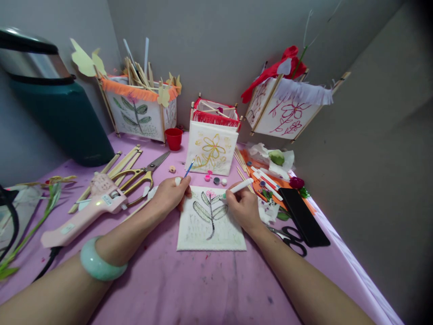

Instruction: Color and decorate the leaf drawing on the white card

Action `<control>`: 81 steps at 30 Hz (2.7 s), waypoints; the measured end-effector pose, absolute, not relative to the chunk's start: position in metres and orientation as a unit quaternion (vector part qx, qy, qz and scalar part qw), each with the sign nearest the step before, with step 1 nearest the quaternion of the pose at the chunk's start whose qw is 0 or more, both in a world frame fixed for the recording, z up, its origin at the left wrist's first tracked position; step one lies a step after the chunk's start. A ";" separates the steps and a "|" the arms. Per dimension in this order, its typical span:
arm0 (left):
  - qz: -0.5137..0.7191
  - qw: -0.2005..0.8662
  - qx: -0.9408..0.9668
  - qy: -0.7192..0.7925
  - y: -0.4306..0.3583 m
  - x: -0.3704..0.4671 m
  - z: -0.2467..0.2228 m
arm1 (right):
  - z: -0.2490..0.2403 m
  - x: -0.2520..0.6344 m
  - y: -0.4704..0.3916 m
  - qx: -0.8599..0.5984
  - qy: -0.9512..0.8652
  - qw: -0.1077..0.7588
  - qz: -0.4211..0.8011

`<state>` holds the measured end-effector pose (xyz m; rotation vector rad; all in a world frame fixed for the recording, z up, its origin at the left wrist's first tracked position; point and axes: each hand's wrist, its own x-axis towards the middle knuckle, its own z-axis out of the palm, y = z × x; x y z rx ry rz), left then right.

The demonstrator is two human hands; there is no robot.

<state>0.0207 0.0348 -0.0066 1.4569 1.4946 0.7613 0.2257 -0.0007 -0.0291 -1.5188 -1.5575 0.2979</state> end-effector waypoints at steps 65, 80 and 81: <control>0.298 0.444 0.593 0.603 0.035 0.020 -0.007 | -0.035 0.236 0.007 -0.615 -0.611 0.477 0.147; 0.298 0.435 0.598 0.604 0.035 0.020 -0.006 | -0.034 0.236 0.006 -0.628 -0.622 0.453 0.120; 0.300 0.434 0.598 0.603 0.035 0.020 -0.007 | -0.033 0.236 0.006 -0.628 -0.622 0.452 0.120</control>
